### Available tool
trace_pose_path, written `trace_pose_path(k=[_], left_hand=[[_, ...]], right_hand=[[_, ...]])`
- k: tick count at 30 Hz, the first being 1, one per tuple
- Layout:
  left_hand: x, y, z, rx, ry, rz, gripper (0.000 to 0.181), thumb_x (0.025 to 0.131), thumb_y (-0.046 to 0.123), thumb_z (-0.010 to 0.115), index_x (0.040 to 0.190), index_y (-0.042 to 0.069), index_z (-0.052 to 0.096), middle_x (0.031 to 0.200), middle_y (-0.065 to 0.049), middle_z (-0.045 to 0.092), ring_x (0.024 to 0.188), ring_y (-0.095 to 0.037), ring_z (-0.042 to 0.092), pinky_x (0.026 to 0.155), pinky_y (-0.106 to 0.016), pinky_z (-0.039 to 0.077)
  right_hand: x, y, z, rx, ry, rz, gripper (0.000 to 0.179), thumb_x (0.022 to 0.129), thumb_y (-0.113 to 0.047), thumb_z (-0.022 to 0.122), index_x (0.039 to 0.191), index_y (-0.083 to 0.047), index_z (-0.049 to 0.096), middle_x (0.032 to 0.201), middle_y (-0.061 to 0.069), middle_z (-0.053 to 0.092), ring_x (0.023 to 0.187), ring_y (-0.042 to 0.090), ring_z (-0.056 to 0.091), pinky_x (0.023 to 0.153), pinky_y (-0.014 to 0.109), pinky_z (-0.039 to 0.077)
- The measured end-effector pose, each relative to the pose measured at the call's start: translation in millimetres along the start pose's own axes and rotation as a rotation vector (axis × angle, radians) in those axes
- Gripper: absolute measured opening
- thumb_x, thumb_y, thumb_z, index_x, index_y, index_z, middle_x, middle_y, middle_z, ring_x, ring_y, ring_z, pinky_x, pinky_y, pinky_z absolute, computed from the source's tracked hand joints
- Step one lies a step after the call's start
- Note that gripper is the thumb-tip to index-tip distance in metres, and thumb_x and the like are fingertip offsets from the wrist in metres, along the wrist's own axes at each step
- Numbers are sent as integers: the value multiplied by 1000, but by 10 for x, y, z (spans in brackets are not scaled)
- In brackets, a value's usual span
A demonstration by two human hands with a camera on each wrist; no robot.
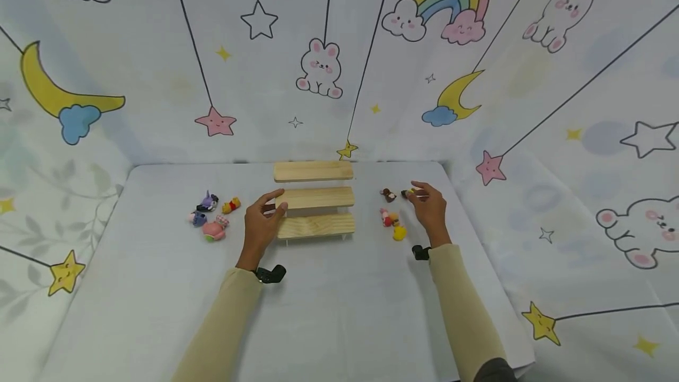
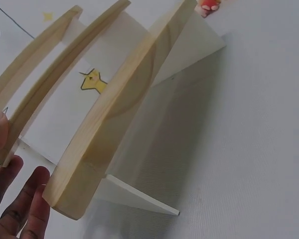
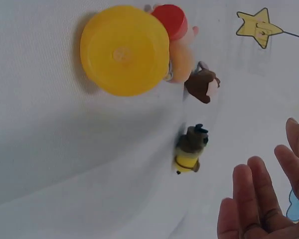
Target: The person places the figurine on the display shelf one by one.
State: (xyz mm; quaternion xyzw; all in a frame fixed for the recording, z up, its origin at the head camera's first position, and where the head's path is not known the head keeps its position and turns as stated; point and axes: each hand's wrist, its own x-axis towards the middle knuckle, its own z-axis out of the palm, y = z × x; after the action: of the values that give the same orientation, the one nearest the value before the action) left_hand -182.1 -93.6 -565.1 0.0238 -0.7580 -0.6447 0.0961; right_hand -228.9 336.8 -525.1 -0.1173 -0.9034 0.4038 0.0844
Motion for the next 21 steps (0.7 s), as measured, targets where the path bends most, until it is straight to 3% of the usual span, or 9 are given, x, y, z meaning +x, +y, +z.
trace_pose_path(k=[5,12,21], left_hand=[[4,2,-5,15,-3,2,41,99,37,78,137,21,73,148,-7,65,121,-35,68,102,-54,55],[17,20,-34,23,-5,-7,43,99,38,77,138,23,72,149,-8,65,122,-33,68,102,-53,55],[2,5,-15,8,-22,19,44,99,36,77,140,21,71,149,-9,65,122,-35,69,102,-57,55]], right_hand=[[117,93,-10,-2,39,62,41,104,-28,71,144,-20,67,129,18,71,120,36,64,99,53,55],[236,171,27,41,51,177,47,104,-36,70,148,-20,64,131,18,69,114,36,66,90,45,56],[374,327,128,35,18,316,55,104,-41,69,153,-18,58,135,19,69,114,34,67,95,47,55]])
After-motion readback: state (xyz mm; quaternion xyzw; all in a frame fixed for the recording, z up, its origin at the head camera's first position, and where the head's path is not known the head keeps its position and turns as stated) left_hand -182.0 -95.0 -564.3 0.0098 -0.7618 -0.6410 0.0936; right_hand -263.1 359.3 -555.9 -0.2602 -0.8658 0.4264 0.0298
